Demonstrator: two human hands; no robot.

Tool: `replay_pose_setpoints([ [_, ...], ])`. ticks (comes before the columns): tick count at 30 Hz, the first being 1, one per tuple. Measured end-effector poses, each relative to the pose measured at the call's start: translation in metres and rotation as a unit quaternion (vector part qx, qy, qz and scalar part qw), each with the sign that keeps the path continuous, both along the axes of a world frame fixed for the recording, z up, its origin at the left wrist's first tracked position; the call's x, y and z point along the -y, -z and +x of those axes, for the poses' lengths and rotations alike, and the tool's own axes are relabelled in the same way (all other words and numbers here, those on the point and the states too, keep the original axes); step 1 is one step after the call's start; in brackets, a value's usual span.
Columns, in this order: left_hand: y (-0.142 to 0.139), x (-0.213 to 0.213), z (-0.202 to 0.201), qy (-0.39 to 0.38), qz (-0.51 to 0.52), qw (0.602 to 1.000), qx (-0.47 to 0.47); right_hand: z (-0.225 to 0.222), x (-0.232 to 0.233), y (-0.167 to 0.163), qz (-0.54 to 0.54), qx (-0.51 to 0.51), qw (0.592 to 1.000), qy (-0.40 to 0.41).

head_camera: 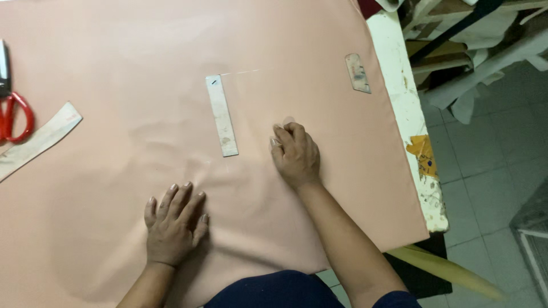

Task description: The person smooths a large piece of peach-colored fabric on a table, then uses a ruler and chalk to draw straight lines and pattern outlines on the fabric. The person repeatedly repositions the ruler and draws additional lines across the fabric surface.

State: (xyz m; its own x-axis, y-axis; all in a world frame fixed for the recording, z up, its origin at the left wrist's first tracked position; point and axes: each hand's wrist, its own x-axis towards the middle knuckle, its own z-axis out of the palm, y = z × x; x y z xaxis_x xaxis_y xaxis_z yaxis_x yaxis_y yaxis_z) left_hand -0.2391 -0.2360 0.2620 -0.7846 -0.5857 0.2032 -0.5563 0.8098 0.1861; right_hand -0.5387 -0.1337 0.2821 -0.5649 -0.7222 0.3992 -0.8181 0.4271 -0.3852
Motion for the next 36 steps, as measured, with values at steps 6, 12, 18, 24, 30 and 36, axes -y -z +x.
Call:
replay_pose_setpoints([
  [6,-0.0013,0.0024,-0.0015,-0.011,0.008,1.000,0.000,0.0008,0.0039,0.0006,0.008,-0.003,1.000,0.002],
  [12,-0.0017,0.0035,-0.0006,-0.015,0.016,1.000,0.020,-0.0003,0.0054,0.0014,0.022,0.010,1.000,-0.002],
  [18,0.0000,0.0049,-0.0011,-0.010,0.012,0.999,0.032,0.0001,0.0058,0.0014,0.027,0.003,1.000,-0.002],
  [24,-0.0019,0.0044,-0.0011,-0.016,0.029,0.999,0.018,-0.0002,0.0066,0.0027,0.025,0.001,1.000,0.000],
  [30,-0.0054,0.0064,-0.0015,-0.014,0.036,0.999,0.023,0.0003,0.0073,0.0016,0.002,-0.006,1.000,-0.005],
  [36,-0.0071,0.0078,-0.0007,-0.013,0.033,0.999,0.024,0.0017,0.0083,0.0016,0.002,0.002,1.000,-0.009],
])
